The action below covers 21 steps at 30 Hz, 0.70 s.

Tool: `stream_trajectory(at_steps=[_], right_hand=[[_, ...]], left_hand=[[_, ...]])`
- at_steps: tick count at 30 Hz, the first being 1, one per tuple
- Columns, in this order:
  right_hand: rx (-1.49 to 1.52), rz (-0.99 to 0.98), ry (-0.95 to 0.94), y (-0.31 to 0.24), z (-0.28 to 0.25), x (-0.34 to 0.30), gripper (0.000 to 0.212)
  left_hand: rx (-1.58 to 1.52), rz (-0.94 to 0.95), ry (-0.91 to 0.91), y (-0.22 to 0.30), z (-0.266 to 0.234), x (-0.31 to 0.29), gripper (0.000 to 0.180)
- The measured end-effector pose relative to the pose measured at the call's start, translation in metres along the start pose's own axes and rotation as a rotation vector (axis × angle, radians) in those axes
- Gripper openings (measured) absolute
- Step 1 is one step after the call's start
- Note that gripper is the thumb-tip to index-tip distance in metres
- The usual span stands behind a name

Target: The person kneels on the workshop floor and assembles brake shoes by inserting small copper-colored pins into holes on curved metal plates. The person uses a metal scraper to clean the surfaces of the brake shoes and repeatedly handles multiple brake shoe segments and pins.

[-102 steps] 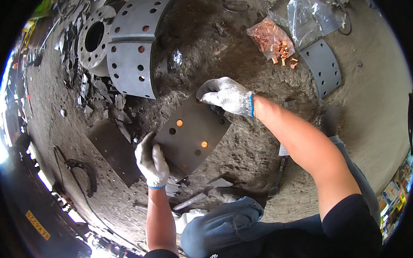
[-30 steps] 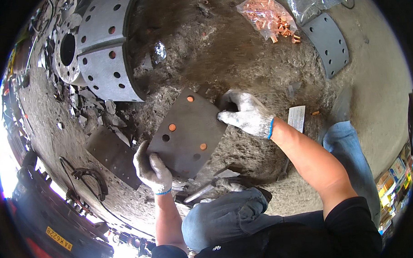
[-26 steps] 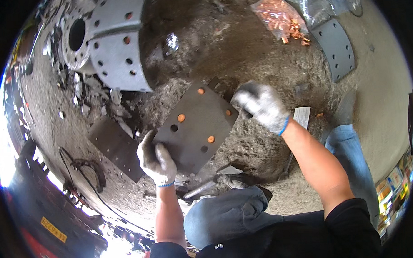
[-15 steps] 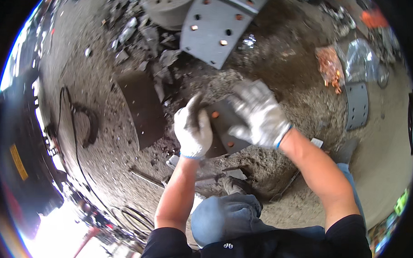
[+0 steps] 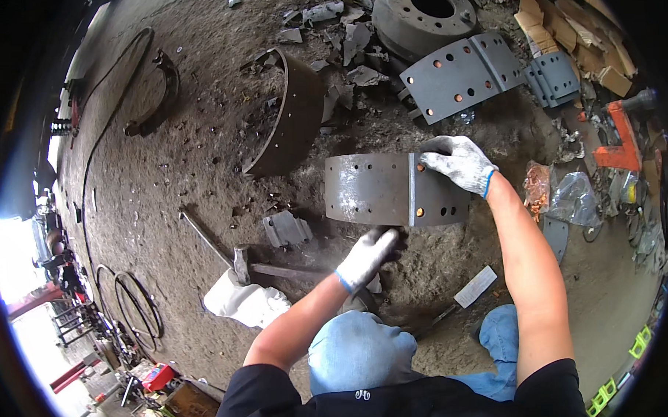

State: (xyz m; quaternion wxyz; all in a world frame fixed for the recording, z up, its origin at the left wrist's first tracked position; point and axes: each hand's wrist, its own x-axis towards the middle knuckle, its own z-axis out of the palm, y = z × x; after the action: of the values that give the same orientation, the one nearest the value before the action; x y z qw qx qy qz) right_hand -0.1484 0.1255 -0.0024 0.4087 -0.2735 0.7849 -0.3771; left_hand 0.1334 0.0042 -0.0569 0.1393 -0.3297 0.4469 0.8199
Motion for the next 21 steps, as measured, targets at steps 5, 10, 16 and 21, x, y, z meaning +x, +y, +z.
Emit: stream_trajectory(at_steps=[5,10,16,21], right_hand=[[-0.133,0.095,-0.018,-0.022,0.013,-0.045,0.050],[0.194,0.368,-0.096,-0.012,0.036,-0.134,0.058],[0.578,0.459,0.008,0.016,0.082,-0.206,0.044],[0.720,0.387,0.328,0.012,0.099,-0.191,0.030]], left_hand=[[-0.238,-0.022,0.047,-0.018,0.000,-0.002,0.045],[0.109,0.085,0.023,0.026,-0.003,-0.029,0.035],[0.613,-0.043,-0.403,0.112,0.023,0.014,0.051],[1.028,-0.167,-0.366,0.159,0.071,0.076,0.060]])
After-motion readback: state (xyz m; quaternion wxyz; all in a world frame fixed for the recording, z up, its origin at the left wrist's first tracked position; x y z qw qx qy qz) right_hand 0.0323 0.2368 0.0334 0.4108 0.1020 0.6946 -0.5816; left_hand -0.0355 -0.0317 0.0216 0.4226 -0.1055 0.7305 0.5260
